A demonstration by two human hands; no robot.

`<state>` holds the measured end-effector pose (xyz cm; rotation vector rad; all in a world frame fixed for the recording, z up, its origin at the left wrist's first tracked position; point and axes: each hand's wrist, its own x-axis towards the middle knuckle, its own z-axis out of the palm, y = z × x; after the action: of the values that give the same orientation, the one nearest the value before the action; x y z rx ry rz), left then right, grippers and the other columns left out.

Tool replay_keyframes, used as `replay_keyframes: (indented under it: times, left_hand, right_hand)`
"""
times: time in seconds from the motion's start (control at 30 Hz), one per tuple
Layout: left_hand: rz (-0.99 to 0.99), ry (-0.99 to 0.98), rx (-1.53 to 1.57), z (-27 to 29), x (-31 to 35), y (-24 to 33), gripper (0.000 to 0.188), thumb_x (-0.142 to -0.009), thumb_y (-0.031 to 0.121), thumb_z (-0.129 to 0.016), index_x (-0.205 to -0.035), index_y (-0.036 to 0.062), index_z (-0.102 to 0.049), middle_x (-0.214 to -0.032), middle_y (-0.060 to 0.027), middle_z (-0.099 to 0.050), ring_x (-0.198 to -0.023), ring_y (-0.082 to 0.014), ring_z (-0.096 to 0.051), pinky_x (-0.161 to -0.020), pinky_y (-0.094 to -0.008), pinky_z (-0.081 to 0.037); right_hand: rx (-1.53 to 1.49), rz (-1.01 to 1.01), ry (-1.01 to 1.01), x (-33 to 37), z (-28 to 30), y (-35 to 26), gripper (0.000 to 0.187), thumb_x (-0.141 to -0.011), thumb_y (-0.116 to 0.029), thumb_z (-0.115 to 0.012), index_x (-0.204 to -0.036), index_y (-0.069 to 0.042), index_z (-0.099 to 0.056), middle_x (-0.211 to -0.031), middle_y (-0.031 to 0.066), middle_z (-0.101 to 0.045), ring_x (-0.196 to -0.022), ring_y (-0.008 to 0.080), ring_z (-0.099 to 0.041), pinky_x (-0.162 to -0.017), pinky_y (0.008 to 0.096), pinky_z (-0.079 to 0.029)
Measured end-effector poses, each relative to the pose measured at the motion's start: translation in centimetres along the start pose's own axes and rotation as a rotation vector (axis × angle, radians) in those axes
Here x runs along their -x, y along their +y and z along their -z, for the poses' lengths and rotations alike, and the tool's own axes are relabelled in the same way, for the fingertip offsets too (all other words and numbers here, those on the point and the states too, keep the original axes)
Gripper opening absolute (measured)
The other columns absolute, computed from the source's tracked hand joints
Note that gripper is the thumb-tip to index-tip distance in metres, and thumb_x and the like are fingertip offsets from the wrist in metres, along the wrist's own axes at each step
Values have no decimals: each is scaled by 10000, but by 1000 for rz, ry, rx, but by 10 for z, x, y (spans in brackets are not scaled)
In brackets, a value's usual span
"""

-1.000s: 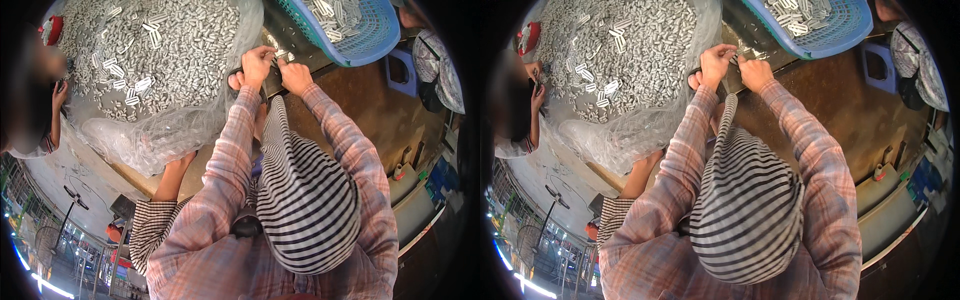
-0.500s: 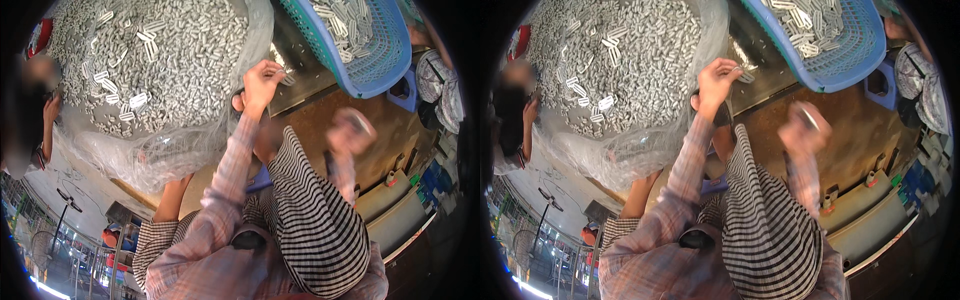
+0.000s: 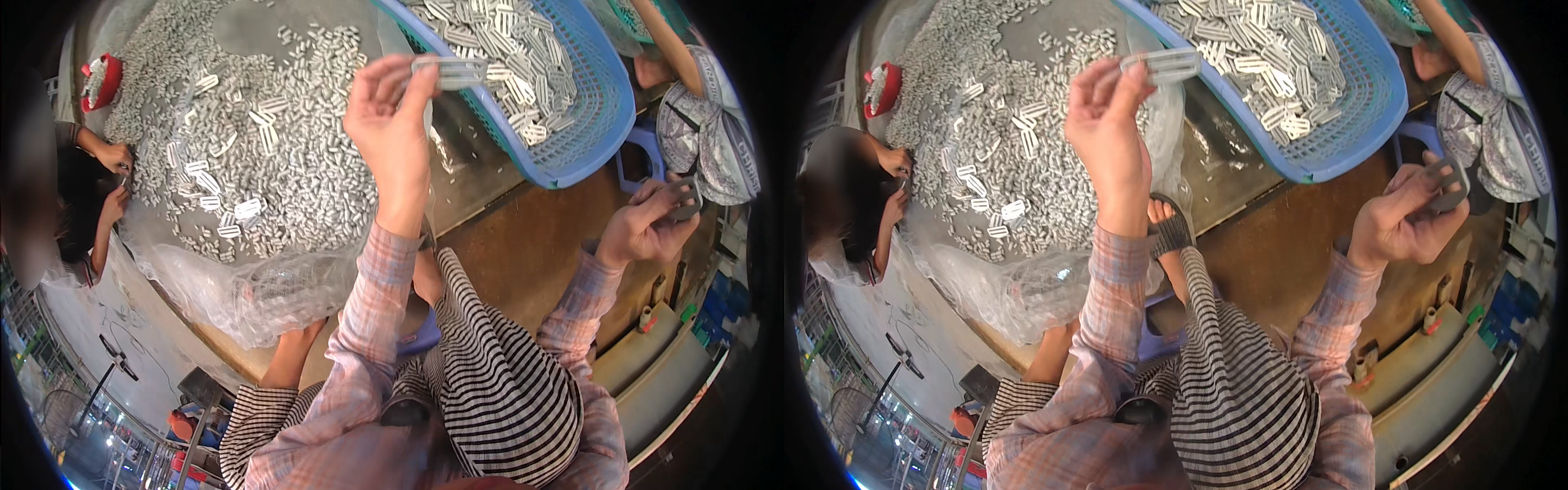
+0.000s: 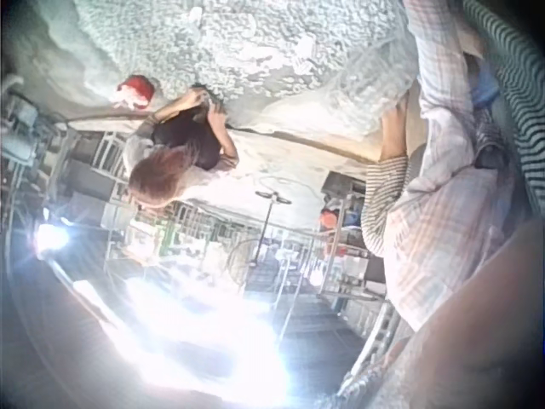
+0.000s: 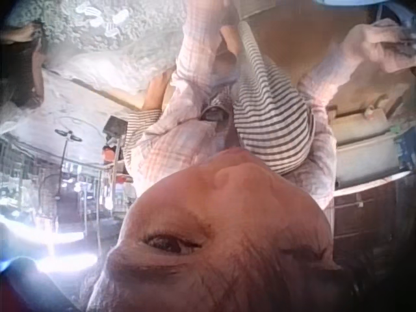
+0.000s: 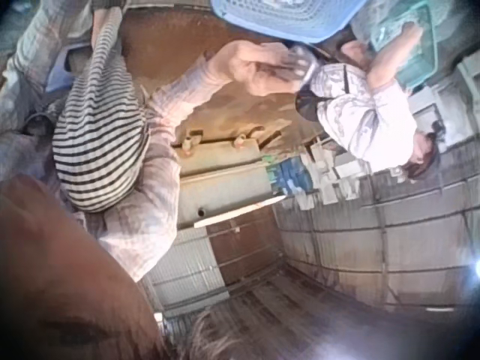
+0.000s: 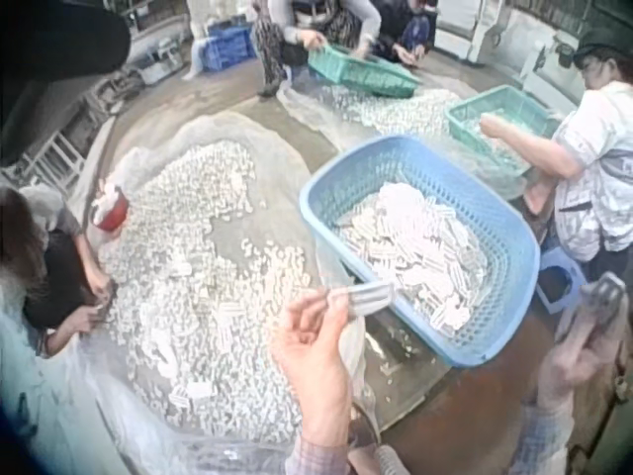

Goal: The person sorts white capsule-shaped objects from a large pile on a table into a blue basket. They pick up handfuls of capsules, separate them, and place them into the basket.

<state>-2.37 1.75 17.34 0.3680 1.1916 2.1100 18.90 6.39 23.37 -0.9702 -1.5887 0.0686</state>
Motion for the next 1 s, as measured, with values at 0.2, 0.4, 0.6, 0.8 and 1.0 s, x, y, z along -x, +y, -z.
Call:
replay_keyframes:
  times: [0.2,0.4,0.6,0.8,1.0]
  left_hand:
    - [87,-79,-1,-8,11,2,288,-799,-3,-675,-1056,15,-546,-1021,-145,-652,-908,-179,-625,-781,-289,-512]
    - [-207,-371,-933,14,25,19,910,-650,83,-761,-1431,133,-295,-1509,-271,37,-1345,-554,29,-1078,-604,-174]
    - [-241,346,-1385,267,10,37,1042,-612,249,-845,-1444,80,-241,-1466,-322,-106,-1343,-464,-165,-1075,-565,-195]
    - [491,440,-1509,349,6,43,1384,-506,493,-881,-1468,73,19,-1463,-342,-18,-1356,-486,-47,-1096,-554,-174]
    - [331,575,-1211,260,12,-11,880,-636,199,-763,-1343,12,-272,-1220,-265,-382,-1009,-416,-509,-878,-464,-452]
  right_hand:
    - [197,36,-63,2,-7,41,195,-921,-88,-558,-1027,57,-482,-859,177,-619,-521,169,-528,-467,297,-419]
    - [617,190,-622,4,-20,71,529,-855,-273,-643,-1286,-16,-476,-1205,204,-564,-1085,358,-539,-892,413,-420]
    - [473,15,-672,24,-37,21,379,-893,-215,-607,-1208,-10,-557,-1206,136,-586,-1118,286,-543,-911,368,-417]
    - [424,18,-794,32,-52,6,321,-904,-196,-595,-1175,-22,-589,-1180,106,-603,-1079,246,-562,-863,337,-432]
    - [380,30,-849,47,-73,-11,273,-903,-169,-587,-1131,-20,-619,-1178,105,-606,-1082,238,-561,-883,332,-432]
